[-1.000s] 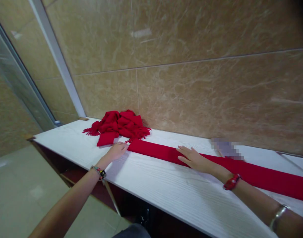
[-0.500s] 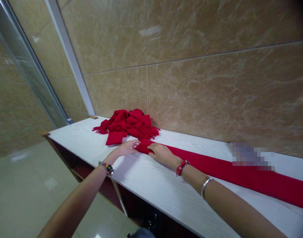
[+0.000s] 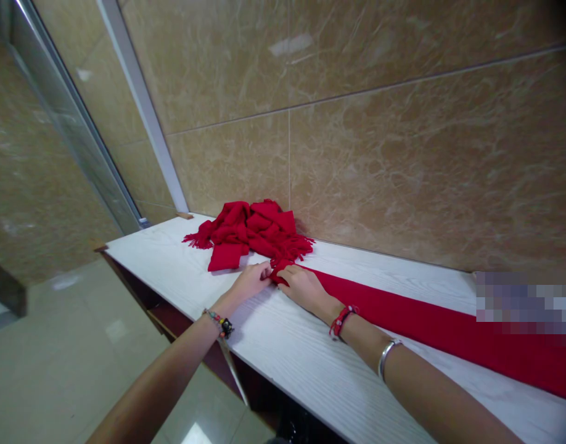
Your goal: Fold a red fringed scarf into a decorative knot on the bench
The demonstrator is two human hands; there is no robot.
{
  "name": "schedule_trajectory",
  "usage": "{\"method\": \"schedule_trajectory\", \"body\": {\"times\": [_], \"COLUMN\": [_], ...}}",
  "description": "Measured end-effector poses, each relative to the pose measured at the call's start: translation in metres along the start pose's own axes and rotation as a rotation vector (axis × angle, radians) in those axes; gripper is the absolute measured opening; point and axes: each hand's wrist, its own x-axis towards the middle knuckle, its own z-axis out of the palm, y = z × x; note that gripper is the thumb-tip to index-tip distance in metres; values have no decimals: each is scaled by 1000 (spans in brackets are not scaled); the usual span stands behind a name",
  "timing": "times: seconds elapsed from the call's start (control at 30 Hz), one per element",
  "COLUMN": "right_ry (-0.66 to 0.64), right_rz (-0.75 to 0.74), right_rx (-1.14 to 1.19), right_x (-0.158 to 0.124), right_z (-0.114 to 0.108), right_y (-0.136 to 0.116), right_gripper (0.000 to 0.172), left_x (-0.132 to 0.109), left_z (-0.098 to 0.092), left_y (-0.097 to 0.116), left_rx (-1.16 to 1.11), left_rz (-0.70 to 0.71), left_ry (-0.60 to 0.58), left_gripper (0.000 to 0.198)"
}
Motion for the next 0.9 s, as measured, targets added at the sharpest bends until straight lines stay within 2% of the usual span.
{"method": "schedule_trajectory", "body": {"times": [0.13, 0.27, 0.43, 0.5, 0.57, 0.67, 0.77, 0.83, 0.9], "right_ry": [-13, 0, 43, 65, 81, -22, -200, -226, -194], "right_rz": [-112, -136, -147, -96, 38, 207, 201, 201, 215], "right_rx": [9, 83, 163, 174, 148, 85, 71, 65, 65], "right_x": [-4, -9, -9, -7, -8, -17, -30, -34, -36], "right_z": [1, 4, 3, -2, -8, -13, -8, -4, -2], "right_y": [2, 4, 2, 5, 13, 30, 43, 45, 43], "right_gripper": [21, 23, 23, 24, 26, 37, 53, 54, 53], "left_x": [-4, -9, 1, 10, 19, 28, 32, 33, 34], "left_z": [-6, -15, -13, -8, -2, 2, 1, 0, -2], "left_y": [-1, -5, -4, -3, -3, -5, -4, 0, 8], "left_rx": [0, -24, 19, 43, 63, 81, 90, 93, 88], "left_rz": [18, 34, -48, -98, -149, -229, -297, -329, -349], "left_ry": [-30, -75, 16, 20, -15, -78, -142, -168, -168], "left_gripper": [7, 10, 17, 13, 11, 19, 26, 28, 25]}}
